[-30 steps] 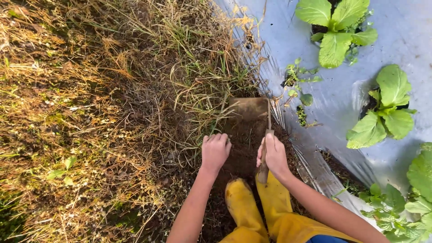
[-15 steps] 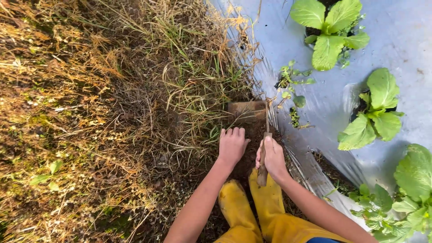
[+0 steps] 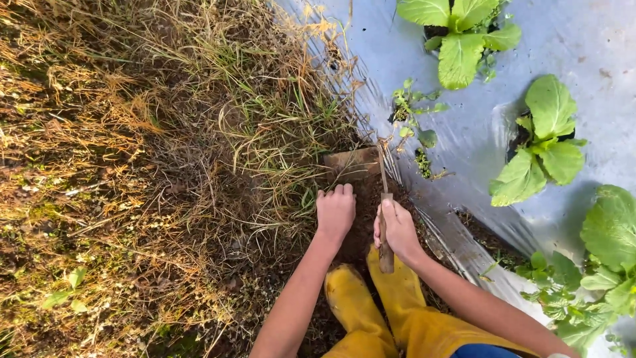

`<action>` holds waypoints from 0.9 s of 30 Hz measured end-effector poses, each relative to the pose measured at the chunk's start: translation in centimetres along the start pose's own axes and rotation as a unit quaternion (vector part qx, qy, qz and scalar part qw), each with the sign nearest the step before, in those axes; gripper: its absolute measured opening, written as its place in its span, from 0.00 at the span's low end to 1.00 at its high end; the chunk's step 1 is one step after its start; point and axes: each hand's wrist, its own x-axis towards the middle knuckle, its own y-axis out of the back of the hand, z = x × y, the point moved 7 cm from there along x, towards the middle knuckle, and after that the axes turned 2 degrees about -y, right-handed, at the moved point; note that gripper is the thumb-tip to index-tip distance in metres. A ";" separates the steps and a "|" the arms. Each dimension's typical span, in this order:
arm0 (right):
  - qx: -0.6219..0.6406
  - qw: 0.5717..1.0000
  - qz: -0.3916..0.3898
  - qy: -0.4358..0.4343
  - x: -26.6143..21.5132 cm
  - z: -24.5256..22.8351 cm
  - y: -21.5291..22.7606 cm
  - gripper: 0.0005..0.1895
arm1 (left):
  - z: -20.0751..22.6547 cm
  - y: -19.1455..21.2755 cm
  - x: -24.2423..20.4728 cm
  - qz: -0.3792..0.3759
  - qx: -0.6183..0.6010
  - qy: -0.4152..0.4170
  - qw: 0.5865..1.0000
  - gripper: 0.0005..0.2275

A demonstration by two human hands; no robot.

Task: Using a hand hoe to remove weeds from the edge of a plastic-covered vegetable bed.

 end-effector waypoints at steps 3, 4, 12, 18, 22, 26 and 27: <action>0.006 1.000 0.001 0.000 -0.1 0.0 0.0 0.23 | -0.3 -3.2 -0.4 0.015 0.009 0.010 1.000 0.11; 0.007 1.000 0.001 0.001 -0.1 0.1 0.1 0.23 | -0.4 -3.4 -0.4 0.016 0.010 0.009 1.000 0.11; 0.009 1.000 0.005 0.003 -0.6 0.4 0.3 0.22 | -1.0 -0.5 0.8 0.067 0.018 -0.001 0.998 0.05; 0.018 0.999 0.038 -0.027 -1.6 2.0 0.2 0.22 | -0.2 -1.5 0.4 0.080 0.060 -0.039 0.994 0.02; 0.016 0.999 0.034 -0.025 -1.3 1.8 -0.6 0.23 | -0.1 -1.4 0.6 0.085 0.067 -0.047 0.993 0.01; -0.017 0.997 0.040 -0.057 -2.4 2.2 0.3 0.23 | -0.3 -0.1 1.0 0.099 0.056 -0.056 0.992 0.03; -0.025 0.997 0.036 -0.063 -2.6 2.5 0.7 0.24 | -0.2 0.2 0.9 0.097 0.050 -0.055 0.993 0.02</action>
